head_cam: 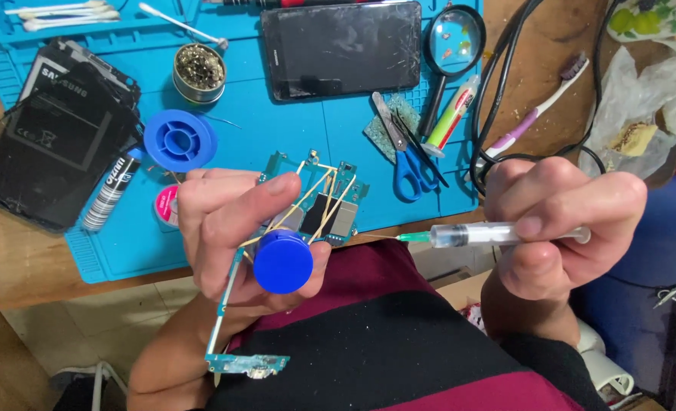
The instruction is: A person repairs a mobile phone circuit board at a workbench, applying flux, using a heat gun to solder components, and cleaning the area with a toothbrush.
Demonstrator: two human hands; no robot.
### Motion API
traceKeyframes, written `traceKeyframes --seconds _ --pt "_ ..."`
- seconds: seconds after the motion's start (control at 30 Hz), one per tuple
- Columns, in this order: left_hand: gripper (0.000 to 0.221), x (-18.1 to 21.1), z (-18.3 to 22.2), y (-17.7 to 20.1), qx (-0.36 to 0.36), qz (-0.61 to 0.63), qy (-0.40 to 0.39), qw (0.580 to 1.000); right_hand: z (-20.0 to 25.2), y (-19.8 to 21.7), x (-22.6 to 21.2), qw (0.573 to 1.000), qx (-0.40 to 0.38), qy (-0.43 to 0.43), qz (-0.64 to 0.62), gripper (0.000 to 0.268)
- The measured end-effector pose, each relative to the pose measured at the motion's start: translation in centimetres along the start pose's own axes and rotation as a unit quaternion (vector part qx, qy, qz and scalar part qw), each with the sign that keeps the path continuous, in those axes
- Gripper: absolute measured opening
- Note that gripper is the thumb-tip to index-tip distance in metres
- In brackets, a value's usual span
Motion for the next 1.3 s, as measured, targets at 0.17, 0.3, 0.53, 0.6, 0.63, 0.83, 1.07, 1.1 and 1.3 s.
traceKeyframes --seconds 0.17,0.3,0.53,0.6,0.63,0.83,1.07,1.1,1.3 --pt "0.043 -0.19 -0.14 -0.07 -0.011 0.007 0.017 1.000 -0.11 -0.55 -0.25 1.000 -0.018 0.013 0.013 0.028" --pt "0.043 -0.33 -0.01 -0.02 -0.006 0.009 0.016 1.000 0.04 -0.56 -0.23 1.000 0.000 0.001 0.010 0.030" --pt "0.044 -0.45 0.09 0.13 -0.007 0.018 0.018 1.000 0.06 -0.67 -0.36 1.000 -0.012 0.013 0.010 0.029" --pt "0.044 -0.48 0.16 0.18 -0.012 0.019 0.023 0.999 0.02 -0.48 -0.39 1.000 -0.011 0.014 0.007 0.029" --pt "0.046 -0.61 0.22 0.22 -0.013 0.023 0.031 0.999 -0.05 -0.56 -0.44 0.999 -0.026 0.018 0.009 0.028" --pt "0.046 -0.67 0.26 0.19 -0.011 0.031 0.033 0.999 -0.02 -0.77 -0.59 0.998 -0.043 0.032 0.017 0.030" --pt "0.046 -0.65 0.20 0.33 -0.019 0.021 0.040 0.999 -0.04 -0.95 -0.53 0.998 -0.052 0.038 0.012 0.029" --pt "0.046 -0.75 0.22 0.29 -0.020 0.021 0.040 0.999 -0.09 -0.93 -0.55 0.998 -0.051 0.037 0.013 0.029" --pt "0.046 -1.00 0.20 0.24 -0.018 0.020 0.035 0.999 -0.30 -1.07 -0.60 0.998 -0.058 0.033 0.015 0.029"
Point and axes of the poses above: each hand's wrist, its own z-axis away from the middle knuckle, its own y-axis out of the back of the hand, x = y × z, the point moved 8 cm from there along -z, towards the middle knuckle, and after that the axes turned 9 degrees about y, right-handed, at the moved point
